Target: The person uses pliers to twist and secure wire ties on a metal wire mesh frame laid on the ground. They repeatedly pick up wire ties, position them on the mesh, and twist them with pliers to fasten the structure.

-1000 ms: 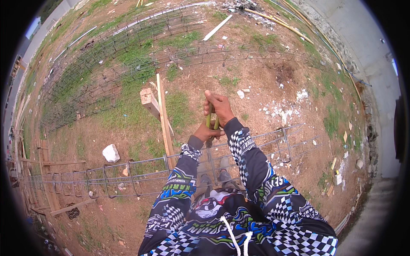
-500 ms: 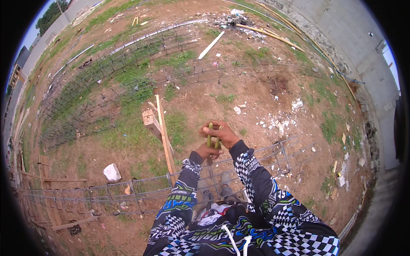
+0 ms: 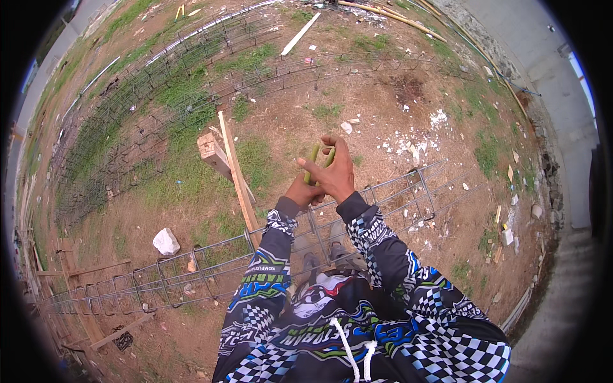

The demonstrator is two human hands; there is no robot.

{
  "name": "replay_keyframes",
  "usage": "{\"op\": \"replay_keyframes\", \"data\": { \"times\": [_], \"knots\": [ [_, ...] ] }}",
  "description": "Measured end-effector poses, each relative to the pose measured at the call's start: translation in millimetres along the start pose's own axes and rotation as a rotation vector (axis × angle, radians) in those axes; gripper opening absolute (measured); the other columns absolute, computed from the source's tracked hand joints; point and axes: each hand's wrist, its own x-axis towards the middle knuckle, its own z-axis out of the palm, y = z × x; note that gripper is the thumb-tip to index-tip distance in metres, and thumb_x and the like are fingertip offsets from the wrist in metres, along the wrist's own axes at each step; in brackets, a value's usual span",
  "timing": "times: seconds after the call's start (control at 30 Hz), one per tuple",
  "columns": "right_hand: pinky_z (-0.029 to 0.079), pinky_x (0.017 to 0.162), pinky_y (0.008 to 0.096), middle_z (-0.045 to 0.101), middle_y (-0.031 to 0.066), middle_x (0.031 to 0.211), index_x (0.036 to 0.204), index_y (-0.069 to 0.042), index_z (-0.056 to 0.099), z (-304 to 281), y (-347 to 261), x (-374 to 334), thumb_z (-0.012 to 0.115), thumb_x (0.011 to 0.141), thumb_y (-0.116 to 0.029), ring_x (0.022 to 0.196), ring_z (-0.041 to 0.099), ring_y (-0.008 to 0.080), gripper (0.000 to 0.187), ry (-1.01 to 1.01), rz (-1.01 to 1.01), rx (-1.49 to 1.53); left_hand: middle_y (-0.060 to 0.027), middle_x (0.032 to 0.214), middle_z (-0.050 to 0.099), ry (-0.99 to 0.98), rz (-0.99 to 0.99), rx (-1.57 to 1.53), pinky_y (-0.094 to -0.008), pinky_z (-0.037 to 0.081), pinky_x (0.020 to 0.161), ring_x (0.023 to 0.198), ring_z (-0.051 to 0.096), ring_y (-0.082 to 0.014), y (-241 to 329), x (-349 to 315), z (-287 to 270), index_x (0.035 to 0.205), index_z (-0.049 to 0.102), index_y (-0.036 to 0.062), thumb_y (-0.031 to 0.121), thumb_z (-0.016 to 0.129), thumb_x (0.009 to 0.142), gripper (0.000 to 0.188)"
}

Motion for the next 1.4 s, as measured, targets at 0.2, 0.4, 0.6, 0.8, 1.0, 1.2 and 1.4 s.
{"op": "replay_keyframes", "data": {
  "times": [0.2,0.4,0.6,0.8,1.0,1.2,1.4],
  "knots": [
    [0.048,0.094,0.0463,0.063,0.0200,0.120,0.130,-0.003,0.055,-104,-3,-11,0.083,0.068,-0.031,0.114,0.059,0.0367,0.073,-0.711,-0.289,-0.650,-0.0108,0.073,0.070,-0.126,0.174,1.073,-0.0400,0.054,0.063,0.063,0.069,-0.0258,45,-20,26,0.094,0.072,0.0029,0.025,0.078,0.077,0.029],
    [0.054,0.068,0.0431,0.069,0.0170,0.081,0.112,-0.002,0.062,-136,46,-87,0.065,0.090,-0.027,0.070,0.069,0.0315,0.034,-0.992,0.264,-0.363,-0.0124,0.103,0.070,-0.036,0.529,1.358,-0.0469,0.051,0.089,0.103,0.066,-0.0312,15,-48,97,0.115,0.066,0.0108,0.013,0.074,0.073,0.042],
    [0.050,0.049,0.0296,0.062,0.0075,0.072,0.119,-0.001,0.055,-174,89,-134,0.057,0.098,-0.017,0.054,0.062,0.0165,0.026,-0.660,0.893,0.520,-0.0156,0.122,0.060,0.640,0.677,0.718,-0.0422,0.050,0.089,0.104,0.065,-0.0342,-18,-84,156,0.125,0.058,0.0030,0.005,0.071,0.080,0.048],
    [0.050,0.051,0.0308,0.063,0.0068,0.071,0.122,-0.003,0.055,-198,114,-151,0.057,0.096,-0.013,0.055,0.062,0.0168,0.028,-0.602,0.772,0.446,-0.0085,0.092,0.070,0.451,0.187,0.018,-0.0262,0.052,0.063,0.072,0.066,-0.0136,-23,-51,212,0.113,0.064,-0.0022,0.018,0.073,0.091,0.031],
    [0.054,0.065,0.0327,0.071,0.0143,0.097,0.154,-0.016,0.029,-234,134,-150,0.057,0.094,-0.012,0.075,0.070,0.0207,0.066,-0.630,0.815,0.693,-0.0052,0.079,0.069,0.584,0.250,0.173,-0.0259,0.050,0.062,0.068,0.062,-0.0107,-53,-23,232,0.098,0.067,-0.0018,0.016,0.068,0.094,0.019],
    [0.052,0.077,0.0407,0.068,0.0156,0.109,0.158,-0.022,0.023,-286,173,-121,0.053,0.098,-0.017,0.093,0.068,0.0228,0.067,-0.686,0.806,0.658,-0.0038,0.072,0.065,1.009,0.324,0.162,-0.0263,0.048,0.056,0.062,0.060,-0.0106,-48,-30,210,0.096,0.064,0.0003,0.016,0.065,0.095,0.016],
    [0.048,0.081,0.0509,0.057,0.0205,0.103,0.150,-0.013,0.037,-288,213,-98,0.069,0.082,-0.019,0.093,0.059,0.0382,0.075,-0.326,0.086,-0.646,-0.0069,0.075,0.067,0.720,0.153,-0.151,-0.0256,0.052,0.049,0.058,0.065,-0.0132,-32,-50,227,0.101,0.065,-0.0005,0.019,0.067,0.095,0.020]
  ]
}}
